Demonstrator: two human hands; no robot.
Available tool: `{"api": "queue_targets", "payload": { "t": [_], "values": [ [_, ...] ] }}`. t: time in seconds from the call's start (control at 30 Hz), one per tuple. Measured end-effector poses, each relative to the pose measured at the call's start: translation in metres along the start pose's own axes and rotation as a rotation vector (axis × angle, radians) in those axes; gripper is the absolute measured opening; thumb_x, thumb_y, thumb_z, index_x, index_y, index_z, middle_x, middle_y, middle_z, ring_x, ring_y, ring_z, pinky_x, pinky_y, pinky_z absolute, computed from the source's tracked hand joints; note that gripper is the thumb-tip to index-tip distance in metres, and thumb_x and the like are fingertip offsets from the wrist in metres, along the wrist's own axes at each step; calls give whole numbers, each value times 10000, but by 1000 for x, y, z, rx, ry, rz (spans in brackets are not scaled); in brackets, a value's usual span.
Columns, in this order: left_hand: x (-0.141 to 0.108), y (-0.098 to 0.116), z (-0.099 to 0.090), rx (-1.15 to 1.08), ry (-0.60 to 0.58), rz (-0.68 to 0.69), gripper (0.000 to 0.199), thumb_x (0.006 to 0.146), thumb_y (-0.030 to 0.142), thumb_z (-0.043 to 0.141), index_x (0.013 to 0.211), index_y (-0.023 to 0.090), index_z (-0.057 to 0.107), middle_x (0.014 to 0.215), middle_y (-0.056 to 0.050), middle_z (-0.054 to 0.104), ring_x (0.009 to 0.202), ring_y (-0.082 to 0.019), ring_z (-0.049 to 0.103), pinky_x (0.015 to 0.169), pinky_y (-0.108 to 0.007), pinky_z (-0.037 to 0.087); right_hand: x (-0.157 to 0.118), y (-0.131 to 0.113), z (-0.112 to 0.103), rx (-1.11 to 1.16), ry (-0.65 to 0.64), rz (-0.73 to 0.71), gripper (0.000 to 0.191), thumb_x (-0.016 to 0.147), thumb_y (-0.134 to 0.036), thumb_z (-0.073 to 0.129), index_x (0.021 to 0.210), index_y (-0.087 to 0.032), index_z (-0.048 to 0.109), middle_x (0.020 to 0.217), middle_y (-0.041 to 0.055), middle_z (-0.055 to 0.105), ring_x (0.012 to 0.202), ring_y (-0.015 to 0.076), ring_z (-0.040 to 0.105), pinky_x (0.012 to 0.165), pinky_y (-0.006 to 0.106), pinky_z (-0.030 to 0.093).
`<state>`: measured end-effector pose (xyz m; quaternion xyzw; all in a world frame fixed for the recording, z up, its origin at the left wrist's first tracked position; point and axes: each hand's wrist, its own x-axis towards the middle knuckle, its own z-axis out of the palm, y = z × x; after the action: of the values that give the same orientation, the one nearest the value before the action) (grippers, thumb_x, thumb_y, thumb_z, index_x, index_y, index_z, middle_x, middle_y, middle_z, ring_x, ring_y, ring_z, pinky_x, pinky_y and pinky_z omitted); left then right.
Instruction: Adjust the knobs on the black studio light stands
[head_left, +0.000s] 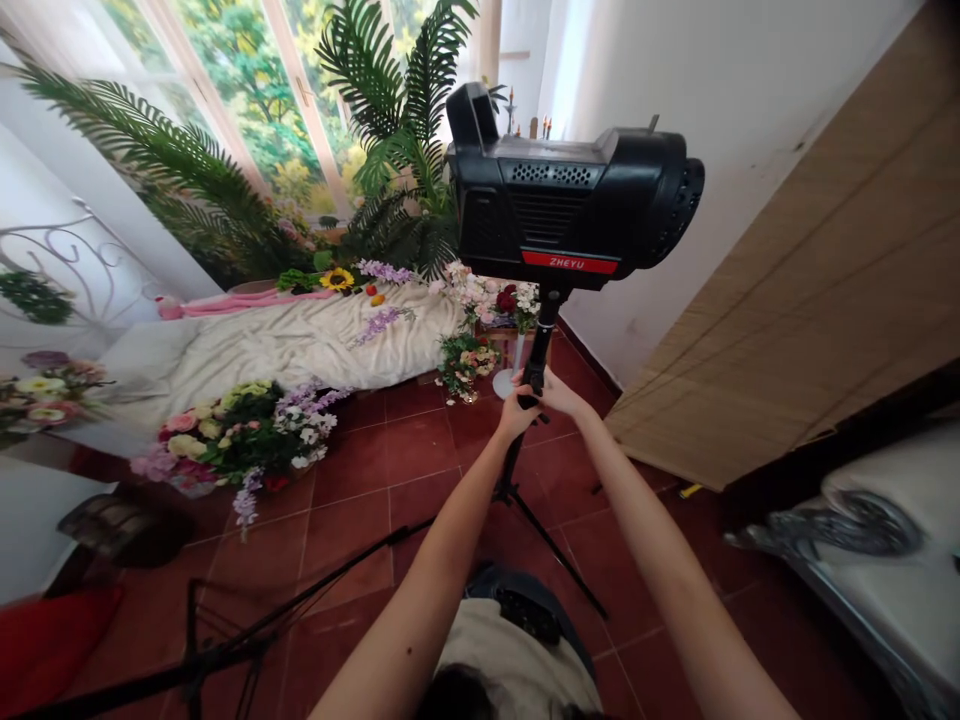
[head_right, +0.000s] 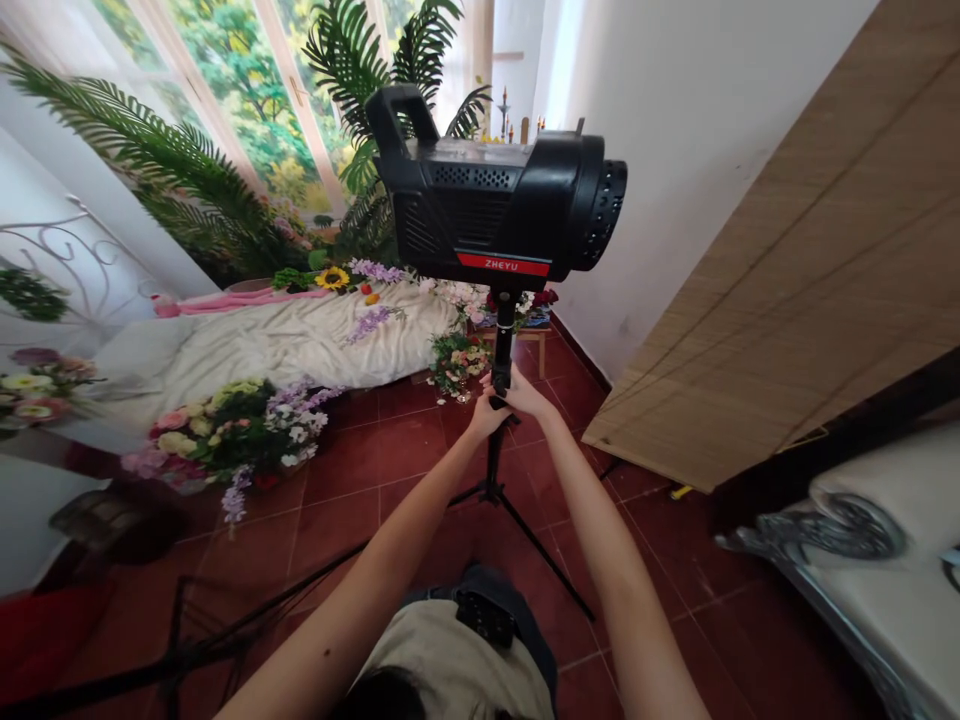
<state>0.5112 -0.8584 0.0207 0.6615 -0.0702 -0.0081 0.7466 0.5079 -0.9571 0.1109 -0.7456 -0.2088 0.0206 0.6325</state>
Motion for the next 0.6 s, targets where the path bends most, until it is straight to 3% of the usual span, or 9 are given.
{"api": "queue_targets", "payload": {
  "t": [0.1,0.23,0.37,0.47,0.6],
  "values": [
    [2,-4,0,-28,-2,61,333,537,261,763,797,119,609,748,-37,640,658,-118,584,654,-255,485,-15,3,5,-47,114,-33,536,674,-462,692,1052,-231,390,1031,62,590,933,182,577,843,359,478],
    [2,-6,0,-26,-10,131,363,596,373,739,828,126,607,746,-21,613,651,-106,552,648,-240,465,-54,24,15,-282,402,-77,623,683,-466,693,1151,-217,366,1180,121,498,1067,215,513,909,387,438],
    [-2,1,0,90,62,78,350,657,458,680,756,129,614,666,-9,581,616,-111,532,623,-238,444,-89,45,23,-460,538,19,534,721,-515,639,1091,-182,447,964,85,544,871,205,538,808,376,454],
    [-3,7,1,127,80,56,358,664,476,668,731,128,617,650,-16,581,611,-123,541,619,-247,445,-96,48,26,-351,547,79,422,806,-500,542,1064,-183,436,761,7,541,677,157,527,663,295,446],
    [-4,13,3,87,52,24,362,663,480,669,722,129,607,619,-13,571,561,-122,537,577,-248,448,-89,45,30,-183,577,126,374,810,-483,544,1027,-196,442,619,-50,516,555,126,487,563,241,391]
  ]
}}
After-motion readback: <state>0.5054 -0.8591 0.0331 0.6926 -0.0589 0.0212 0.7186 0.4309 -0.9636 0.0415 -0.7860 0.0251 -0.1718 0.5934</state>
